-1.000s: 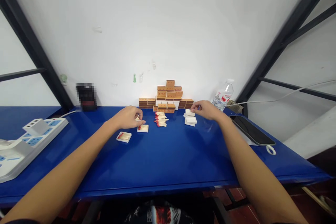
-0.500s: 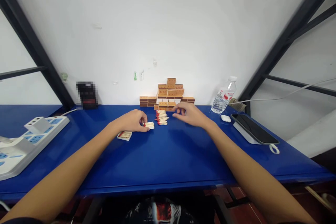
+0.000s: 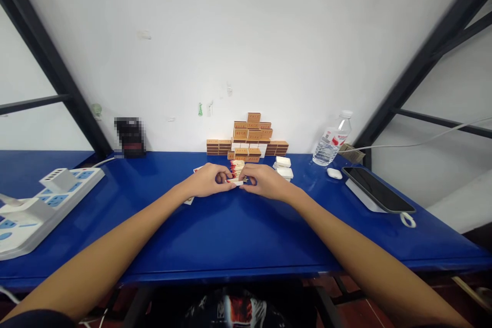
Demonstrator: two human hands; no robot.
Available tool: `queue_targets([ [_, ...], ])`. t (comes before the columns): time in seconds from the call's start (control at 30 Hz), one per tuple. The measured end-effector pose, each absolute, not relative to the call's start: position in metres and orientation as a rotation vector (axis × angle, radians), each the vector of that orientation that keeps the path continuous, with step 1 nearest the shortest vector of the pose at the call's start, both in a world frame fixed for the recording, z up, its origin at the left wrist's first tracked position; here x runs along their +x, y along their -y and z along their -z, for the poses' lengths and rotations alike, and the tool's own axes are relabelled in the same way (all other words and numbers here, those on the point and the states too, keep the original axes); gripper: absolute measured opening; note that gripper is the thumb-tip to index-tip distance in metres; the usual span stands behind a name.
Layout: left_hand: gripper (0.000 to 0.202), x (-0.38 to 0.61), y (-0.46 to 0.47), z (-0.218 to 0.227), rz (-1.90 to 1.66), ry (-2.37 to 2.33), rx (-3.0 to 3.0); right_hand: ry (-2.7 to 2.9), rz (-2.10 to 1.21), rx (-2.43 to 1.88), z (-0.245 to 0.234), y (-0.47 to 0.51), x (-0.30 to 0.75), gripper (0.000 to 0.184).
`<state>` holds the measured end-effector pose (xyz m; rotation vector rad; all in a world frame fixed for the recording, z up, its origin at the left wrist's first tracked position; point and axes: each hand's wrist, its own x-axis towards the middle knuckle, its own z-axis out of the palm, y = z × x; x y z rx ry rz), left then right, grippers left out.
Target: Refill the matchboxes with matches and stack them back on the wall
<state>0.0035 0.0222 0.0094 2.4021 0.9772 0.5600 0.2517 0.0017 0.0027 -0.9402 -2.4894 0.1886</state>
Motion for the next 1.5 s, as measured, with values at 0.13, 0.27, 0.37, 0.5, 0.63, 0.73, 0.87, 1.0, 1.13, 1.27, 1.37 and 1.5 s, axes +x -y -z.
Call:
queue_targets([
  [0.13,0.045,0.007,-0.021,-0.004,-0.615,-0.989,2.444,2.473,-0.154,-1.03,-0.008,-0.004,0.258,0.011],
  [0.27,0.051,0.006,-0.021,-0.003,-0.709,-1.152,2.61,2.428,-0.123,-1.097,-0.013,-0.008,0.266,0.008],
  [0.37,0.045,0.005,-0.02,-0.004,-0.709,-1.272,2.669,2.401,-0.129,-1.12,-0.011,-0.014,0.27,0.009],
  [0.5,0.044,0.011,-0.019,0.001,-0.708,-1.326,2.715,2.352,-0.214,-1.11,-0.006,-0.019,0.27,0.01],
  [0.63,0.036,0.024,-0.019,0.011,-0.711,-1.298,2.781,2.3,-0.314,-1.123,-0.003,-0.022,0.267,0.01],
  [0.73,0.033,0.03,-0.021,0.015,-0.737,-1.304,2.793,2.235,-0.412,-1.14,-0.002,-0.024,0.265,0.012],
  [0.87,0.031,0.031,-0.023,0.016,-0.731,-1.336,2.803,2.131,-0.574,-1.151,-0.001,-0.028,0.265,0.02],
  [1.0,0.032,0.03,-0.024,0.014,-0.707,-1.352,2.808,1.991,-0.751,-1.164,0.002,-0.033,0.264,0.028],
  [1.13,0.032,0.029,-0.025,0.014,-0.69,-1.349,2.817,1.823,-0.967,-1.181,0.004,-0.038,0.264,0.036],
  [1.27,0.033,0.029,-0.026,0.014,-0.683,-1.353,2.828,1.753,-1.016,-1.219,0.005,-0.039,0.264,0.04],
  [1.37,0.032,0.03,-0.025,0.013,-0.679,-1.358,2.829,1.747,-1.031,-1.234,0.005,-0.039,0.263,0.043],
  [1.5,0.032,0.031,-0.024,0.012,-0.668,-1.367,2.838,1.722,-1.058,-1.214,0.006,-0.039,0.26,0.048],
])
